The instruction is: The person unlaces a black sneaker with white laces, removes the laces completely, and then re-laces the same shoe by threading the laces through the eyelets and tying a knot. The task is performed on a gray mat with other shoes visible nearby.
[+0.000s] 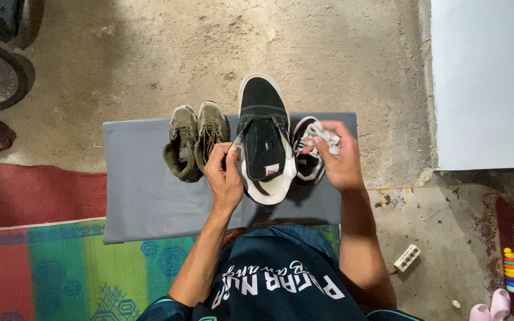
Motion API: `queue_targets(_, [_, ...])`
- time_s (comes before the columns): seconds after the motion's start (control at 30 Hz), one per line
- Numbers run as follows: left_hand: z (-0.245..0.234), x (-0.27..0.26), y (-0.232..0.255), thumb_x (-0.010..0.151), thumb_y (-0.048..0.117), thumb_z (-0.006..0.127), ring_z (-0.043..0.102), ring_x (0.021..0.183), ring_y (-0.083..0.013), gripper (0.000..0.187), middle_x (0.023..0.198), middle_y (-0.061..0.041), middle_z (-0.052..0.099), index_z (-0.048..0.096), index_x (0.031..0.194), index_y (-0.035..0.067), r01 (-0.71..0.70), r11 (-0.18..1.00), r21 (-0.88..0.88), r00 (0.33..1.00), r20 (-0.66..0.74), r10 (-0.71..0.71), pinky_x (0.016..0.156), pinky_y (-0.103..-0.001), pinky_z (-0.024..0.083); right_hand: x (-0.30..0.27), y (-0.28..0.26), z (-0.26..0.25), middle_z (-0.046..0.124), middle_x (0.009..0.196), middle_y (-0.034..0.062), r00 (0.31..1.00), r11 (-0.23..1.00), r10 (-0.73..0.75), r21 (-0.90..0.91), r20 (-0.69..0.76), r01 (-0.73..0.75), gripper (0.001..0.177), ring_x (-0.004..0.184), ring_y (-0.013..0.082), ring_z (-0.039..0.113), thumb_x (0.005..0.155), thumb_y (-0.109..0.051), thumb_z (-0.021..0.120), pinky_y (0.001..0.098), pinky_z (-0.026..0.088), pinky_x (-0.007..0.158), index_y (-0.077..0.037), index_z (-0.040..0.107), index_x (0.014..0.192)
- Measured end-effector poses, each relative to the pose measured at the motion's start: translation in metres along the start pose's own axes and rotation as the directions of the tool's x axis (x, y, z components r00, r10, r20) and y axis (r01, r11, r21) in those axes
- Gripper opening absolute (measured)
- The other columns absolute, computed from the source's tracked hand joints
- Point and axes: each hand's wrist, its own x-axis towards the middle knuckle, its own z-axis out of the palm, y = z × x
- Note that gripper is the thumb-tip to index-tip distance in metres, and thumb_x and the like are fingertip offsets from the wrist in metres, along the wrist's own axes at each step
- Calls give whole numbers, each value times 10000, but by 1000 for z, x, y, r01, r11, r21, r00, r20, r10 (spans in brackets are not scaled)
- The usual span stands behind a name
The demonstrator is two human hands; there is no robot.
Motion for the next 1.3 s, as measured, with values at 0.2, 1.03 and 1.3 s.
queue_targets(0.2, [5, 1, 6, 1054, 62, 557, 536, 776, -151, 168, 876, -82, 602, 625, 962, -61, -55, 998, 10, 998, 9, 55, 713, -294, 449, -12, -25, 9, 687, 927, 72, 1000, 998, -5, -63, -14, 4, 336, 780, 120, 650, 1019, -3, 556, 269, 543, 755, -3, 639, 1345])
queue_targets(1.03, [26, -6, 32, 802, -62, 748, 634, 839, -299, 190, 952, -146, 616, 604, 920, -26, -220, 959, 178, 975, 18, 220, 746, -375, 516, -43, 11, 42, 713, 905, 20, 910, 992, -87, -119, -405, 41, 241, 799, 51, 626, 910, 3, 679, 216, 503, 706, 29, 709, 1147])
queue_targets(1.3, [34, -17, 59, 764, -40, 770, 652, 949, -327, 221, 1038, -141, 662, 648, 947, -23, -409, 885, 224, 913, 84, 400, 837, -415, 535, -31, 23, 32, 720, 1036, 105, 908, 960, 25, 264, -417, 95, 271, 917, 133, 666, 926, 34, 625, 249, 524, 840, 99, 653, 1187])
